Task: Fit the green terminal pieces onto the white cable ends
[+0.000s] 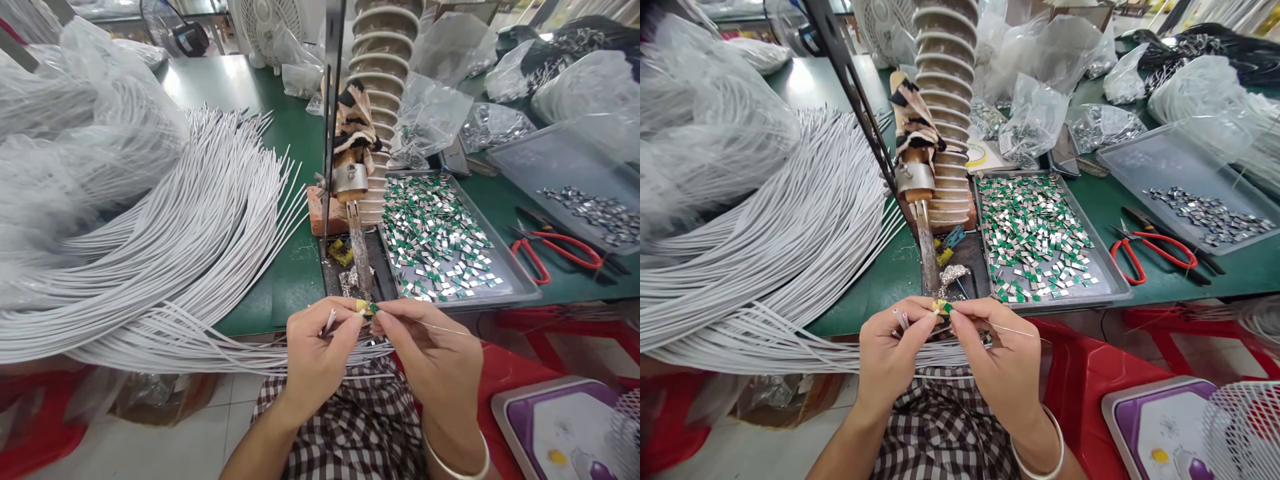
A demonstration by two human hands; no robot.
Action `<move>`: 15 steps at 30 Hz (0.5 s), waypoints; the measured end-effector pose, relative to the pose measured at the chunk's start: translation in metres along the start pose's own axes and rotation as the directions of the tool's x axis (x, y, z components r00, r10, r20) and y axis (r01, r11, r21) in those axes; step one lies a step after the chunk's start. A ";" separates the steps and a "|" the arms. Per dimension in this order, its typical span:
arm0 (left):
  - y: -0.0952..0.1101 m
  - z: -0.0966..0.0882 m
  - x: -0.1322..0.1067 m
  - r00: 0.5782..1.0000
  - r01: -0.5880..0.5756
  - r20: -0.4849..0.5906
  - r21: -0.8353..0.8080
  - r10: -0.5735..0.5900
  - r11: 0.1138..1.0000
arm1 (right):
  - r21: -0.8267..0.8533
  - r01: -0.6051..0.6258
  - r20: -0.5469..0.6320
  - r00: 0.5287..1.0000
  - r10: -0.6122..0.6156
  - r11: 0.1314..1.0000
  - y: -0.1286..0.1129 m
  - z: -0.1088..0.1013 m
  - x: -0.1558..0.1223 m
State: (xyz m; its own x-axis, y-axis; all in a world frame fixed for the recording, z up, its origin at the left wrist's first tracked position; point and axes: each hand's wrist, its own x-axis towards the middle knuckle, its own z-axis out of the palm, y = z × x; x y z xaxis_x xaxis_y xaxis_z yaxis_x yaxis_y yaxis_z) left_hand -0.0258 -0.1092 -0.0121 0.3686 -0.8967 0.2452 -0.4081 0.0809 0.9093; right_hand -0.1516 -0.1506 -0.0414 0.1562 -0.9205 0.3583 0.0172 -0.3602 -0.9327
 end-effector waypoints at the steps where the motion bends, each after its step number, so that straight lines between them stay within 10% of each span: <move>1: 0.000 0.000 0.000 1.000 0.003 0.002 0.003 -0.003 1.000 | 0.011 -0.002 -0.006 1.000 0.002 1.000 0.000 0.000 0.000; 15: 0.005 -0.004 0.002 0.998 0.047 0.053 -0.032 -0.045 0.998 | -0.150 0.055 -0.055 0.996 -0.064 0.987 -0.001 -0.001 -0.007</move>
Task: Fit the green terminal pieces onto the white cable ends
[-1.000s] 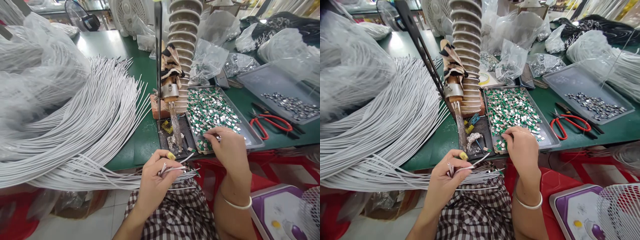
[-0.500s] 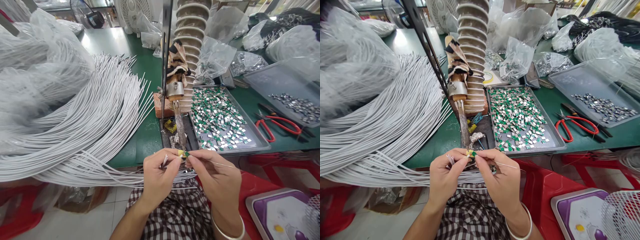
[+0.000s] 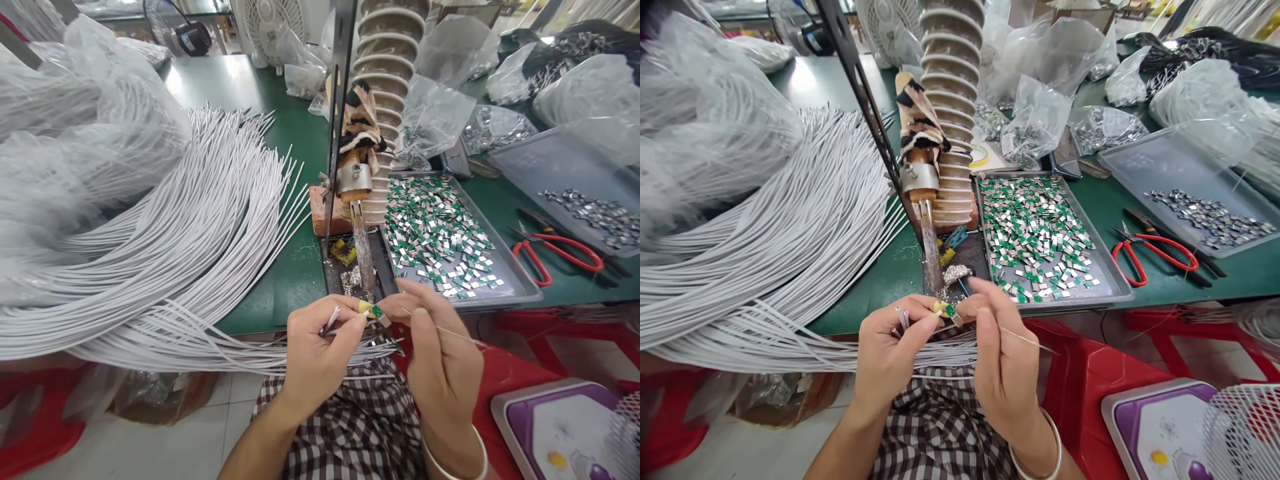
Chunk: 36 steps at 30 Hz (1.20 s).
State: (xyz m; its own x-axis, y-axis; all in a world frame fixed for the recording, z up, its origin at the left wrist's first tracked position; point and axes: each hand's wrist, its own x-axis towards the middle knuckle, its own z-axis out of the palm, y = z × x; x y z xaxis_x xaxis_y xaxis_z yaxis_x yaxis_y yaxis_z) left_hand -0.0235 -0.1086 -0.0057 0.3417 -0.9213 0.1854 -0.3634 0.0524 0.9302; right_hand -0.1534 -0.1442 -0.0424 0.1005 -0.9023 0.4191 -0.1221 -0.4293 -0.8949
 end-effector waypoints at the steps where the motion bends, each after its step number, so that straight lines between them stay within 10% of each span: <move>1: 0.001 0.000 0.000 1.000 0.001 -0.006 0.002 -0.001 1.000 | -0.049 0.020 -0.043 0.999 -0.022 0.999 0.000 0.000 0.000; 11: 0.008 -0.002 0.009 0.999 -0.023 -0.039 -0.016 0.022 1.000 | -0.137 0.354 -0.096 0.925 -0.368 0.925 -0.007 0.001 0.012; 21: 0.005 -0.004 0.002 0.998 0.055 0.007 -0.075 -0.054 0.996 | -0.023 0.333 -0.033 0.942 -0.334 0.943 -0.011 -0.003 0.010; 28: 0.001 -0.004 0.002 0.996 0.040 0.074 0.033 -0.043 0.999 | -0.070 0.087 0.097 0.992 -0.080 0.994 -0.003 -0.001 0.014; 36: 0.001 -0.007 0.010 0.957 0.242 0.192 -0.127 -0.216 0.962 | -0.152 0.238 0.104 0.969 -0.224 0.959 0.002 0.001 0.013</move>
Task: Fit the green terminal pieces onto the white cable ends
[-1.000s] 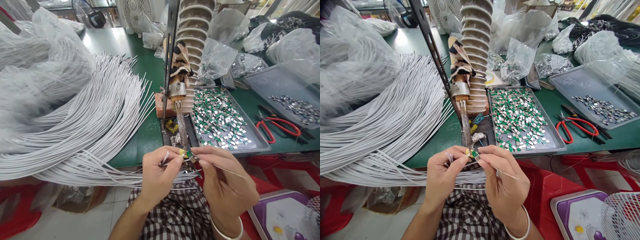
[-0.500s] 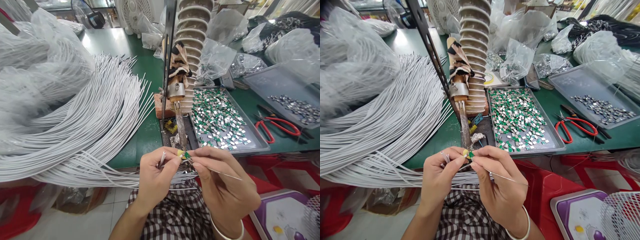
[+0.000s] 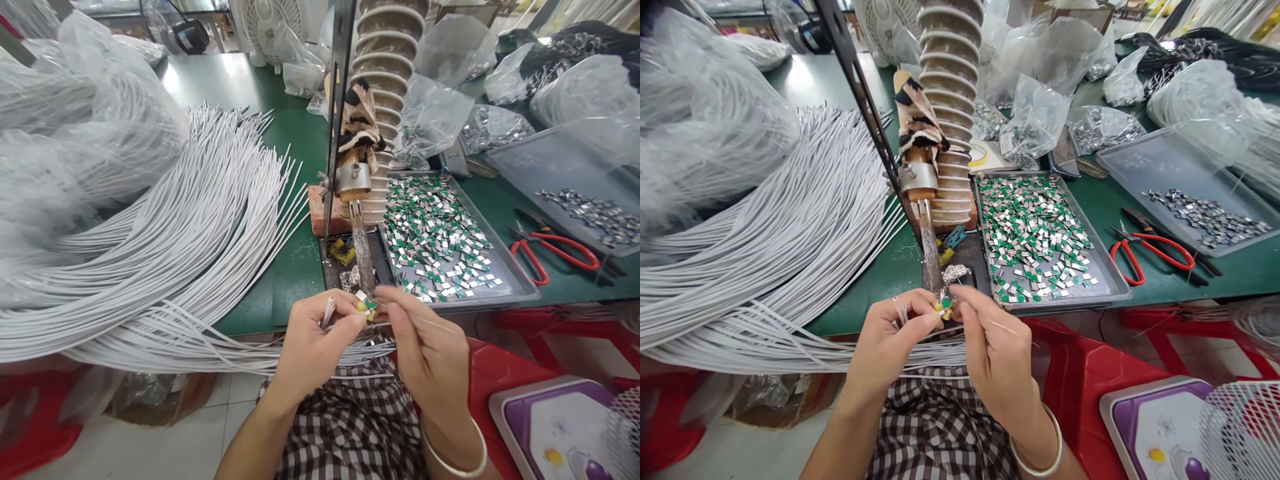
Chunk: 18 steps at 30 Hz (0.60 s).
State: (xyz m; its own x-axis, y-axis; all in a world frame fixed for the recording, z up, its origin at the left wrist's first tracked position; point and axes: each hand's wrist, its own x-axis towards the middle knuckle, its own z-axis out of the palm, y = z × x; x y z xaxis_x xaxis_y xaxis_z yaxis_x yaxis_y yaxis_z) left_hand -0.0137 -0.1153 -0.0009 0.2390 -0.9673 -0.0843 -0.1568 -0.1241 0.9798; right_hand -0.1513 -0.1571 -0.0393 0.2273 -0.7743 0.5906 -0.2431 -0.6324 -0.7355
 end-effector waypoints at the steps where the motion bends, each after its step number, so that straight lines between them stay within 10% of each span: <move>1: 0.001 0.000 0.001 1.000 -0.008 -0.013 -0.011 0.008 1.000 | -0.015 -0.012 -0.046 0.999 0.011 1.000 0.000 0.001 -0.001; 5: 0.004 0.000 0.003 0.998 -0.055 -0.029 -0.068 0.053 0.996 | 0.086 0.044 -0.219 0.975 -0.024 0.995 -0.001 0.005 -0.005; 18: -0.004 -0.003 0.005 1.000 -0.002 -0.015 -0.265 -0.002 0.964 | 0.049 0.132 -0.202 0.972 -0.120 0.990 -0.008 0.003 0.001</move>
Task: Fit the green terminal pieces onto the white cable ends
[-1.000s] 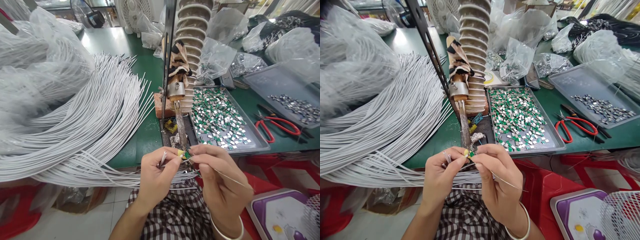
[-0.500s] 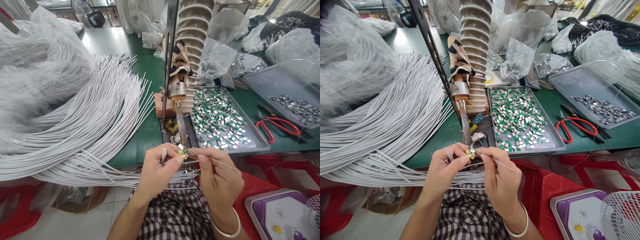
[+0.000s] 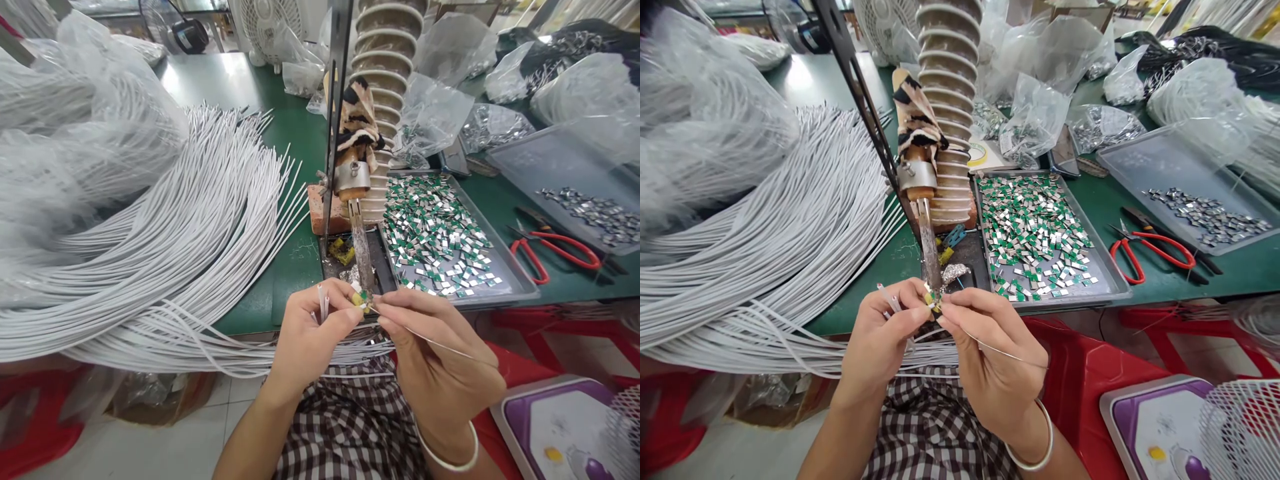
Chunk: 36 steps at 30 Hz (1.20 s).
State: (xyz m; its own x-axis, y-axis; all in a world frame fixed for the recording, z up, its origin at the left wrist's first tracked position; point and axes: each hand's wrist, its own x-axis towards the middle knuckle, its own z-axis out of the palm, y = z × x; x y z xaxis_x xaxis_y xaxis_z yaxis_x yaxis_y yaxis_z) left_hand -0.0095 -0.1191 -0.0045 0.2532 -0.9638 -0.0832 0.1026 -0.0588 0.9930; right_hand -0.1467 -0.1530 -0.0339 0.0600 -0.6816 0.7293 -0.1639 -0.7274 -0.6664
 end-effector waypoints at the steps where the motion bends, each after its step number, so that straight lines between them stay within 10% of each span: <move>1: -0.001 -0.001 0.000 1.000 0.016 0.013 -0.003 -0.016 1.000 | 0.025 -0.024 0.011 1.000 0.023 0.999 0.000 -0.001 -0.002; 19: -0.006 -0.015 -0.024 0.981 0.024 0.171 0.371 -0.094 0.928 | 0.223 -0.411 0.166 0.910 0.381 0.884 0.007 -0.015 -0.012; 23: -0.010 -0.021 -0.033 0.953 0.167 0.167 0.410 -0.254 0.897 | 0.241 -0.349 0.286 0.917 0.278 0.906 0.005 -0.022 -0.012; 30: -0.007 -0.015 -0.037 0.901 0.094 0.318 0.523 -0.297 0.847 | 0.204 -0.185 0.464 0.883 0.072 0.961 -0.004 -0.012 -0.008; 36: -0.009 -0.014 -0.035 0.970 -0.217 0.204 0.473 0.134 0.854 | 0.248 -0.302 0.340 0.917 0.210 0.920 -0.002 -0.015 -0.009</move>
State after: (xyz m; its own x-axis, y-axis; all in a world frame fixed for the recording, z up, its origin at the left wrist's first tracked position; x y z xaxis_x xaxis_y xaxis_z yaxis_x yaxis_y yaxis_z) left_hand -0.0060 -0.0813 -0.0114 0.0634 -0.9956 0.0695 -0.4226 0.0363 0.9056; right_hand -0.1619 -0.1441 -0.0373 0.3550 -0.8044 0.4763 0.0751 -0.4833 -0.8722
